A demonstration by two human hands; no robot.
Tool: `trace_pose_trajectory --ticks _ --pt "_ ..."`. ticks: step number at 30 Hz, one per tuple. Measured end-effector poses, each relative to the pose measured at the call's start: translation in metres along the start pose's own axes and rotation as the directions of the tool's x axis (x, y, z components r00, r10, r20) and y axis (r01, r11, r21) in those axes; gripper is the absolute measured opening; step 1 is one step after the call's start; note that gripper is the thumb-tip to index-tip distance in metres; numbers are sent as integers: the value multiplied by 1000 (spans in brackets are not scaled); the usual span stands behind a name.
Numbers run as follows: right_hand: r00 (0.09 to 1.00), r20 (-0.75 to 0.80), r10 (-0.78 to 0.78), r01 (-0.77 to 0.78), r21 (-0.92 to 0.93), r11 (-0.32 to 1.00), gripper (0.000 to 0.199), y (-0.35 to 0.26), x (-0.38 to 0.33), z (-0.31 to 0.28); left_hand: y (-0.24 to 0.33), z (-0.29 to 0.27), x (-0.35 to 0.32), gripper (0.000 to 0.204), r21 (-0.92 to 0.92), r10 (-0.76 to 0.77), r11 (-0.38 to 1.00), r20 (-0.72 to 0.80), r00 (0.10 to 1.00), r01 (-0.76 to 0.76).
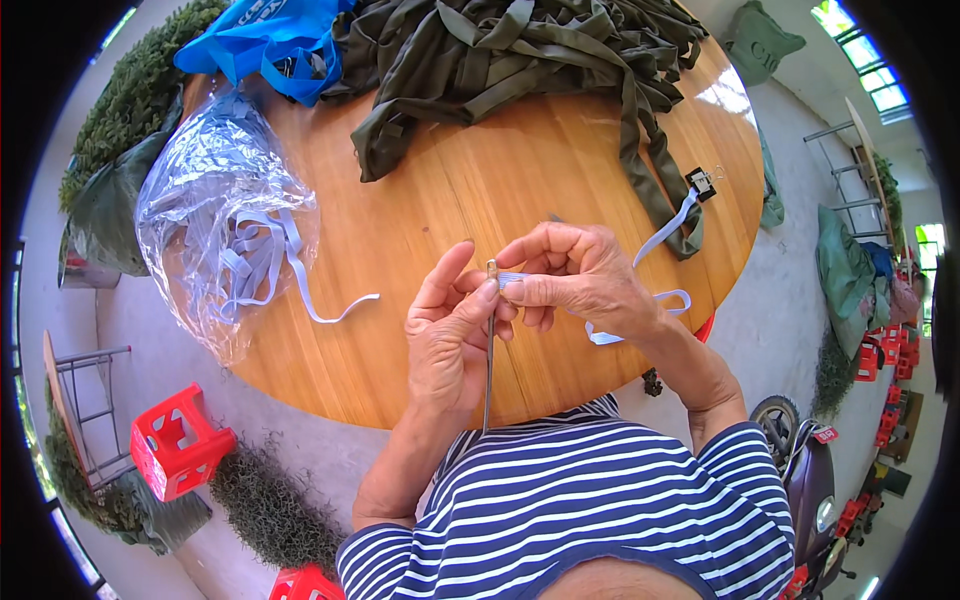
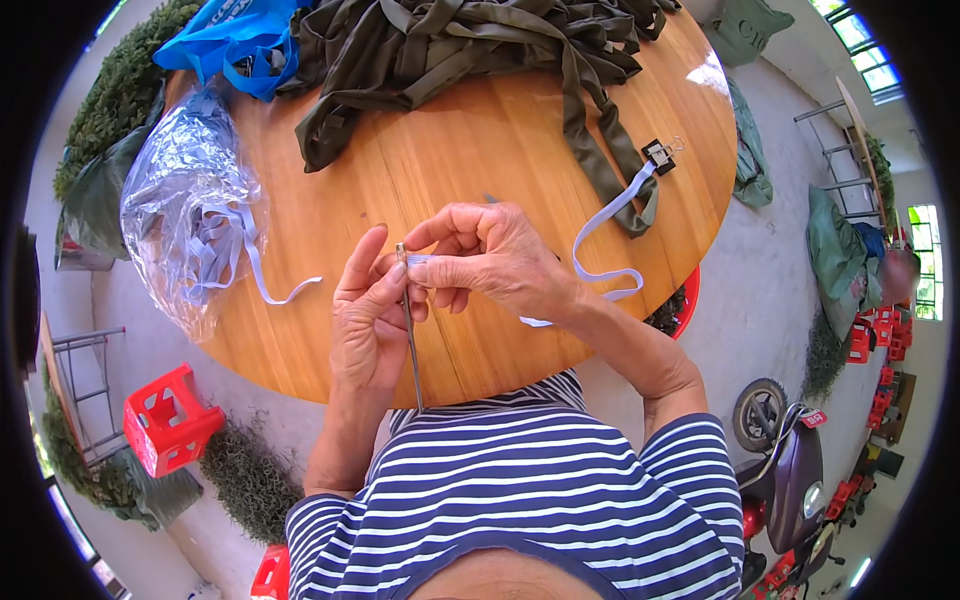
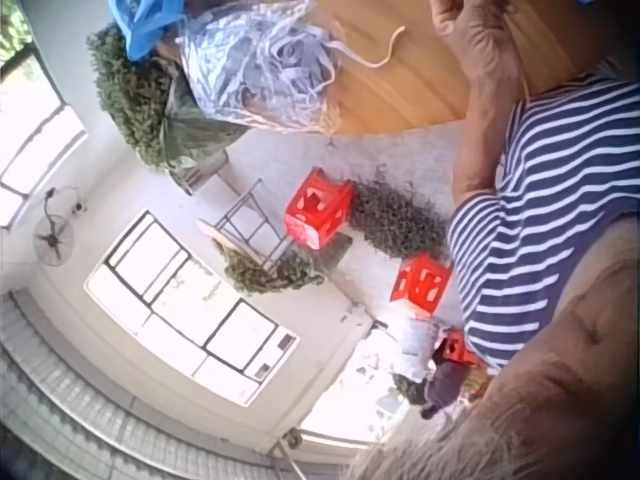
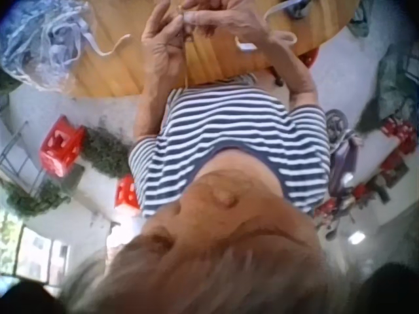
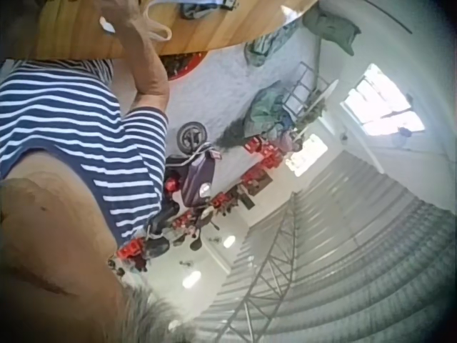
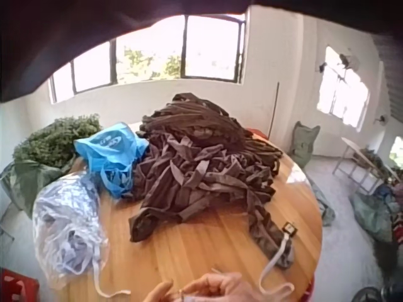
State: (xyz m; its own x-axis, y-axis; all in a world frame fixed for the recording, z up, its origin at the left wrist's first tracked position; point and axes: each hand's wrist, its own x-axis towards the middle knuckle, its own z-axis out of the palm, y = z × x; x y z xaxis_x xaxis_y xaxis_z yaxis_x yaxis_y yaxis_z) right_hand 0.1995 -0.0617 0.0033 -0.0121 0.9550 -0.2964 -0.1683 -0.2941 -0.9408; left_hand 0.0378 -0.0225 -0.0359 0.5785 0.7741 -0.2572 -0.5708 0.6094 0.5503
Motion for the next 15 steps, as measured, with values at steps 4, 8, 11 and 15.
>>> trace_pose_trajectory --ticks 4,8,11,15 --pt "1000 -3 10 -10 -12 1000 31 -1 -3 -1 -4 2 -3 30 -16 -55 998 -97 994 54" --pt "1000 -14 8 -8 -6 1000 31 -3 -8 -1 -3 5 -4 26 -103 -92 991 -78 993 84" --pt "1000 -1 -8 8 -12 1000 33 -3 -9 -2 -7 4 -5 27 -64 -84 995 -82 993 79" --pt "1000 15 -24 25 -85 996 31 -3 -9 -3 -9 3 -6 28 -10 -96 995 -68 993 96"
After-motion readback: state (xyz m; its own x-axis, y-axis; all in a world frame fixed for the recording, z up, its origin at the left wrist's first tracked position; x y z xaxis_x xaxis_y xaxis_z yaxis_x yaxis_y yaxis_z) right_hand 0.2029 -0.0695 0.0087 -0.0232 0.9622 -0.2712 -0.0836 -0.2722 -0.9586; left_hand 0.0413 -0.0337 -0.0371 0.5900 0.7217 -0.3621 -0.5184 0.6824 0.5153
